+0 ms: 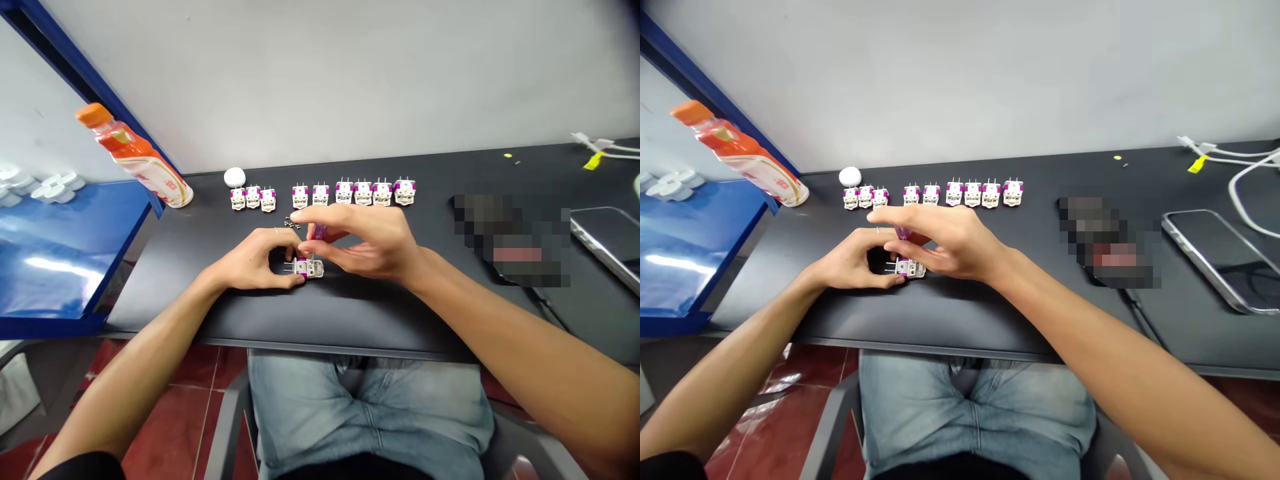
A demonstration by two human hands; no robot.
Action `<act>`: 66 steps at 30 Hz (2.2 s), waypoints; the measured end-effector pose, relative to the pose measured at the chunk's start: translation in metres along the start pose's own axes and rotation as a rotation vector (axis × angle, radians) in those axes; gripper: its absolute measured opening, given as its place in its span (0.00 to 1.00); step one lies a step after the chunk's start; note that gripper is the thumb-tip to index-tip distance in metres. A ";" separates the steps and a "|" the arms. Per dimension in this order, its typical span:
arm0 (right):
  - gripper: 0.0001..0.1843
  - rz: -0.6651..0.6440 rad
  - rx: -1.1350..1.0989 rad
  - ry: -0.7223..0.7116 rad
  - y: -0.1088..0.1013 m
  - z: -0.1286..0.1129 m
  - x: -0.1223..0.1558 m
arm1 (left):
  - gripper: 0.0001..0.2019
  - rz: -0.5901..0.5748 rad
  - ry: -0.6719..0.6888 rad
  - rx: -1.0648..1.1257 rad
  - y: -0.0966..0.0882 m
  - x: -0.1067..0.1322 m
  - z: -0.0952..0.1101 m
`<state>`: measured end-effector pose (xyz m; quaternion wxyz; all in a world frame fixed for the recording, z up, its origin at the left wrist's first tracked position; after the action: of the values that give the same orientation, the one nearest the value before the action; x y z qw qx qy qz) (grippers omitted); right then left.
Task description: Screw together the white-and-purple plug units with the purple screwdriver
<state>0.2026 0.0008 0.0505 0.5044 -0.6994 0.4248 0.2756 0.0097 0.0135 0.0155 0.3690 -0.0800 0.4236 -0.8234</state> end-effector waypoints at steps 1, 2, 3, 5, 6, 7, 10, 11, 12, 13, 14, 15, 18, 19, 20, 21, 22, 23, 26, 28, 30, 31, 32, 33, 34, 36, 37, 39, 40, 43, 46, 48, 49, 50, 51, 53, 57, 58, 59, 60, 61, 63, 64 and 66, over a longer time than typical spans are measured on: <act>0.25 -0.005 0.001 -0.002 0.000 0.000 0.000 | 0.11 0.005 0.001 -0.003 0.000 0.000 0.000; 0.26 -0.031 -0.009 0.000 0.001 0.000 0.000 | 0.11 0.014 0.005 0.002 0.000 0.000 0.000; 0.27 -0.059 -0.027 0.006 0.002 0.000 0.000 | 0.11 0.020 0.009 0.013 0.000 0.000 0.000; 0.27 -0.059 -0.036 0.019 0.002 0.000 0.000 | 0.11 0.016 0.008 0.036 0.000 0.000 0.000; 0.25 -0.032 -0.025 0.017 0.000 0.000 0.000 | 0.11 0.006 0.004 0.042 0.001 0.000 0.000; 0.24 -0.010 -0.018 0.016 -0.001 0.000 0.000 | 0.11 -0.002 0.001 0.043 0.001 0.000 0.000; 0.29 -0.077 -0.062 0.053 0.002 0.003 0.001 | 0.10 0.005 -0.007 0.039 0.000 0.000 0.000; 0.31 -0.107 -0.088 0.070 0.004 0.004 0.002 | 0.11 0.013 -0.006 0.036 0.000 0.000 0.000; 0.31 -0.112 -0.098 0.077 0.004 0.005 0.002 | 0.11 0.016 -0.008 0.034 0.000 0.000 0.000; 0.31 -0.087 -0.090 0.062 0.003 0.004 0.002 | 0.12 0.013 -0.009 0.032 0.000 -0.001 0.000; 0.29 -0.041 -0.068 0.033 0.002 0.003 0.002 | 0.11 0.004 -0.010 0.031 0.000 -0.001 0.000; 0.27 -0.004 -0.047 0.003 0.000 0.003 0.002 | 0.11 -0.005 -0.011 0.032 0.001 -0.001 0.001; 0.29 -0.046 -0.050 0.005 0.003 0.003 0.003 | 0.10 -0.004 -0.014 0.040 0.001 -0.001 0.001; 0.30 -0.073 -0.058 0.026 0.005 0.004 0.003 | 0.11 0.002 -0.013 0.039 0.000 -0.001 0.001; 0.30 -0.071 -0.052 0.035 0.005 0.005 0.003 | 0.11 0.005 -0.014 0.038 0.000 -0.001 0.001; 0.30 -0.039 -0.031 0.024 0.003 0.004 0.003 | 0.11 0.005 -0.012 0.039 0.000 -0.001 0.001; 0.28 0.007 0.000 0.000 0.001 0.003 0.003 | 0.11 0.001 -0.008 0.041 0.000 -0.001 0.001; 0.27 0.041 0.021 -0.029 0.000 0.001 0.003 | 0.10 -0.003 -0.002 0.041 0.001 -0.001 0.001; 0.29 -0.026 -0.013 -0.053 0.003 0.000 0.002 | 0.09 0.009 0.023 0.044 0.000 -0.001 0.001; 0.30 -0.067 -0.050 -0.028 0.005 0.000 0.001 | 0.09 0.024 0.037 0.039 0.000 -0.001 0.001; 0.28 -0.020 -0.013 -0.023 0.002 0.000 0.001 | 0.09 0.025 0.042 0.031 0.000 0.000 0.001; 0.26 -0.002 0.008 -0.024 0.001 0.000 0.001 | 0.09 0.023 0.042 0.026 0.001 0.000 0.001; 0.26 -0.006 0.017 -0.021 0.001 0.000 0.001 | 0.10 0.020 0.037 0.024 0.001 0.000 0.001; 0.28 -0.034 0.006 -0.009 0.002 0.000 0.001 | 0.10 0.021 0.034 0.027 0.001 0.000 0.001; 0.29 -0.069 -0.020 0.010 0.003 0.001 0.001 | 0.10 0.024 0.030 0.032 0.001 0.000 0.000; 0.31 -0.083 -0.048 0.034 0.004 0.002 0.001 | 0.11 0.021 0.021 0.041 0.001 0.000 0.000; 0.30 -0.058 -0.036 0.026 0.002 0.001 0.001 | 0.11 0.013 0.016 0.043 0.001 0.000 0.000; 0.28 -0.002 -0.004 0.000 -0.001 0.000 0.000 | 0.11 -0.004 0.011 0.041 0.002 0.000 0.000; 0.28 -0.014 -0.004 -0.011 -0.001 -0.001 -0.001 | 0.10 -0.006 0.010 0.042 0.002 0.000 0.000; 0.33 -0.136 -0.078 0.012 0.006 0.000 -0.001 | 0.10 0.025 0.023 0.047 0.001 0.000 0.000; 0.31 -0.066 -0.070 0.010 0.003 0.000 0.000 | 0.11 0.031 0.019 0.025 0.001 -0.001 0.000; 0.31 -0.024 -0.054 -0.012 0.000 0.000 0.001 | 0.10 0.012 0.015 0.021 0.002 -0.001 0.000; 0.32 -0.049 -0.061 -0.015 0.001 0.000 0.001 | 0.10 0.008 0.017 0.027 0.001 -0.001 0.000; 0.33 -0.092 -0.084 -0.005 0.003 0.001 0.001 | 0.10 0.009 0.016 0.032 0.001 -0.001 0.001; 0.34 -0.133 -0.112 0.014 0.005 0.002 0.001 | 0.11 0.014 0.015 0.036 0.001 -0.001 0.001; 0.32 -0.129 -0.120 0.030 0.004 0.003 0.002 | 0.12 0.021 0.013 0.038 0.000 -0.001 0.000; 0.28 -0.033 -0.039 -0.029 0.000 0.001 0.002 | 0.11 0.010 0.015 0.035 0.001 -0.001 -0.001; 0.29 -0.065 -0.043 -0.025 0.002 0.002 0.002 | 0.11 0.015 0.015 0.034 0.001 -0.001 -0.001; 0.30 -0.104 -0.059 -0.009 0.004 0.003 0.002 | 0.11 0.023 0.014 0.032 0.001 0.000 -0.001; 0.31 -0.123 -0.068 0.008 0.005 0.004 0.002 | 0.11 0.030 0.014 0.030 0.000 0.000 -0.001; 0.31 -0.118 -0.063 0.017 0.004 0.004 0.003 | 0.11 0.034 0.012 0.029 0.000 0.000 -0.001; 0.29 -0.072 -0.034 0.005 0.001 0.004 0.002 | 0.10 0.029 0.004 0.032 0.001 0.000 -0.001; 0.29 -0.067 -0.026 -0.005 0.001 0.003 0.002 | 0.10 0.026 0.000 0.038 0.001 0.000 -0.002; 0.31 -0.127 -0.046 0.018 0.003 0.003 0.002 | 0.10 0.020 -0.007 0.049 0.002 0.000 -0.002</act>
<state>0.2012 0.0026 0.0466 0.5006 -0.7389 0.3777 0.2465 0.0100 0.0145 0.0130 0.3807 -0.0697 0.4027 -0.8295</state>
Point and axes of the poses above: each hand's wrist, its own x-axis away from the middle knuckle, its own y-axis out of the palm, z = x × y, the point moved 5 cm from there along -x, towards the middle knuckle, and after that the axes turned 4 degrees about -x, right-handed, at the moved point
